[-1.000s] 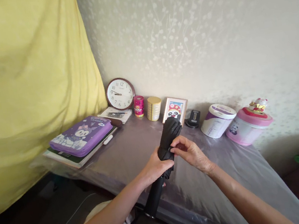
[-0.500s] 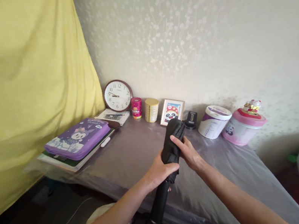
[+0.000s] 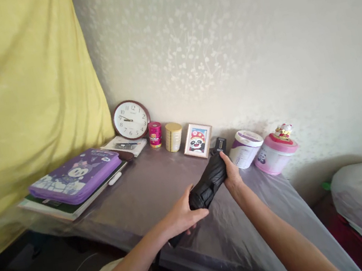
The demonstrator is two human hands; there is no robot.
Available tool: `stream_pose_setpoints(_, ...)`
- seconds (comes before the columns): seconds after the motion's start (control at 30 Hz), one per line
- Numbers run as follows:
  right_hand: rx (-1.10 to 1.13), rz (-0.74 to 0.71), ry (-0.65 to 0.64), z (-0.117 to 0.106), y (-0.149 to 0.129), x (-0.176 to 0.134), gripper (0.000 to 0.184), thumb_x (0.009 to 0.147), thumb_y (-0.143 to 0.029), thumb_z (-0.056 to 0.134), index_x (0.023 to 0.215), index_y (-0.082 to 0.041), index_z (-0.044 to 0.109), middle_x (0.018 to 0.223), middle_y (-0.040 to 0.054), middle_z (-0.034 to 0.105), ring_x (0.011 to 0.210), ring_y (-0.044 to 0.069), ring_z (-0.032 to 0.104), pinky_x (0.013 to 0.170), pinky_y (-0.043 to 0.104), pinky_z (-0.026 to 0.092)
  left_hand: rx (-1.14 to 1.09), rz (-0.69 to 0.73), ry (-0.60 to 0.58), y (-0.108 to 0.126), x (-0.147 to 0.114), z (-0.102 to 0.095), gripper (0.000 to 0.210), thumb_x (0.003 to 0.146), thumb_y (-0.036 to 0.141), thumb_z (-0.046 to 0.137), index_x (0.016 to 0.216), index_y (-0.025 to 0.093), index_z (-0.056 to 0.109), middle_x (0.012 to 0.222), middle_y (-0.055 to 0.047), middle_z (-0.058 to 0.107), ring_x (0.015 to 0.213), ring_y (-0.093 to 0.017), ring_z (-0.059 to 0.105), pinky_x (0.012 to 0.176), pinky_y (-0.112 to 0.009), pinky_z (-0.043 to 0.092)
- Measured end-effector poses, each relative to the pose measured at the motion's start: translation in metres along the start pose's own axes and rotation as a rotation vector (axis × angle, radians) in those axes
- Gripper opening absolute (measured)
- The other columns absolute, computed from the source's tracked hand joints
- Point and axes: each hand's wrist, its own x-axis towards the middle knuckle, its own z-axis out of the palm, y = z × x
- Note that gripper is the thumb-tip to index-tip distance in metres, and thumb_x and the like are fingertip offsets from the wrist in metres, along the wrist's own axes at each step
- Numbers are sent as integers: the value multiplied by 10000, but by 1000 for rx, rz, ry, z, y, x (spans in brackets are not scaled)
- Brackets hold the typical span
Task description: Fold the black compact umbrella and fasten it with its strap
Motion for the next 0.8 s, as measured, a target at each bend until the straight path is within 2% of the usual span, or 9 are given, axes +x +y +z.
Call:
stream_pose_setpoints(0.03,27,-9,80,-1,-2,3,340,602,-379,727,839,-181,585,692,8,682,676,193,661,654,298,574,87,55,119,-5,2,0,771,637,299,688,1318,254,330,866,-45,623,697,-201,612,604,-259,448)
stream_pose_setpoints(0.1,48,-4,196,-5,-7,8,360,575,-360,749,845,-182,590,709,4,685,672,190,659,650,297,571,153,82,212,-11,5,0,744,633,247,684,1306,265,369,901,-70,619,860,-260,603,724,-298,421)
stream_pose_setpoints(0.2,-2,79,158,-8,-16,11,381,620,-433,714,886,-187,599,761,18,695,694,199,663,643,313,565,177,80,238,-12,6,-2,645,666,247,652,1269,271,425,849,-71,619,889,-283,592,740,-309,399)
stream_pose_setpoints(0.3,-15,136,-51,-10,-27,10,440,705,-555,594,949,-190,610,853,43,701,790,216,662,672,328,552,130,71,179,-3,5,-4,584,692,254,617,1245,279,432,780,-29,612,665,-203,606,619,-264,417)
stream_pose_setpoints(0.4,10,141,-259,-11,-39,9,519,746,-630,483,1013,-202,607,938,50,692,884,226,643,722,348,533,29,40,53,4,2,-5,492,732,297,559,1204,268,423,629,42,551,382,-102,476,433,-215,386)
stream_pose_setpoints(0.53,56,160,-422,-11,-48,0,547,749,-652,463,1018,-201,615,965,67,686,919,244,630,776,392,506,-107,7,-102,7,1,-2,351,759,347,504,1082,231,434,499,94,432,336,-81,396,345,-187,364)
stream_pose_setpoints(0.67,69,218,-514,-7,-44,-16,479,770,-594,497,1034,-210,605,967,59,682,910,235,632,799,399,500,-168,-7,-180,10,-1,2,291,765,397,501,991,228,427,540,87,442,356,-61,379,338,-171,364)
stream_pose_setpoints(0.8,112,297,-436,1,-30,-25,374,757,-480,594,964,-170,617,878,62,692,857,225,644,792,381,520,-102,-11,-158,9,-2,4,356,754,396,531,1039,214,420,502,105,410,347,-69,385,345,-178,372)
